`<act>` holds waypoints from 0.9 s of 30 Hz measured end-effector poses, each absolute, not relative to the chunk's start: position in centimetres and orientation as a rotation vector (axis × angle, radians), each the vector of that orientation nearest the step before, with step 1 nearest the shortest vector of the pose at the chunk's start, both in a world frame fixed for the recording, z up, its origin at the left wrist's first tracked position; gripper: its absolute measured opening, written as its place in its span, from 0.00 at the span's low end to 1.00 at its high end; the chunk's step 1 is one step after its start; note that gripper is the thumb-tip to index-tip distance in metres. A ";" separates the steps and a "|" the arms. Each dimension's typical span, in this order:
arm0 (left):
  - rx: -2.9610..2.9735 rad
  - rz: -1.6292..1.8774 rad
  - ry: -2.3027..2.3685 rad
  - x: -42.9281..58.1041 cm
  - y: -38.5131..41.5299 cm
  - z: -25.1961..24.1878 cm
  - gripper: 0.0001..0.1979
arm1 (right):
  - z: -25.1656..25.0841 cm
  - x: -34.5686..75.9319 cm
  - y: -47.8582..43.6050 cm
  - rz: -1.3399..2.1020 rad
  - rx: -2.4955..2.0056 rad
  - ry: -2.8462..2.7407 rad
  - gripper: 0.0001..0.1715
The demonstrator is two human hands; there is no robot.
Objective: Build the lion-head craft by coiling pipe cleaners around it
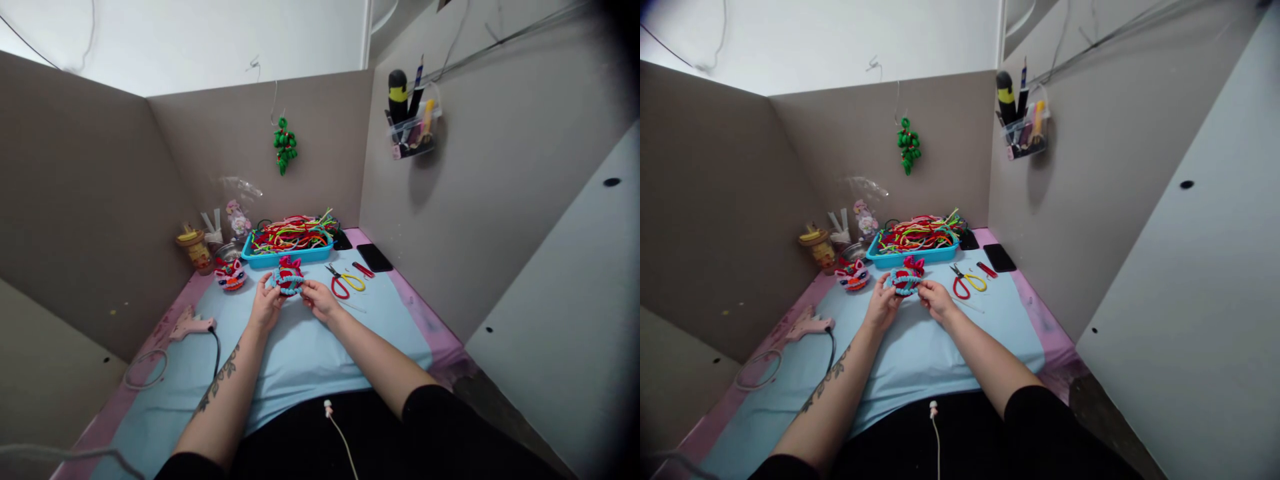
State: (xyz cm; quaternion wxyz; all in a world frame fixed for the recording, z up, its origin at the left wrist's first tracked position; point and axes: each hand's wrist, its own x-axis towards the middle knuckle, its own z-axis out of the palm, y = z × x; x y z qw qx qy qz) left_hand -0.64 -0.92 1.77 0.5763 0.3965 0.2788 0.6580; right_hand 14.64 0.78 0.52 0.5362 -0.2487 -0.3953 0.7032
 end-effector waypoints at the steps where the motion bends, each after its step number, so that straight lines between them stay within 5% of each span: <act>1: 0.920 1.541 0.647 -0.6 -0.9 1.7 0.28 | 0.5 14.7 0.8 1.667 -0.589 -0.928 0.17; 27: 0.753 1.584 0.626 -0.6 -0.7 1.5 0.24 | 1.2 14.7 0.3 1.661 -0.630 -0.983 0.12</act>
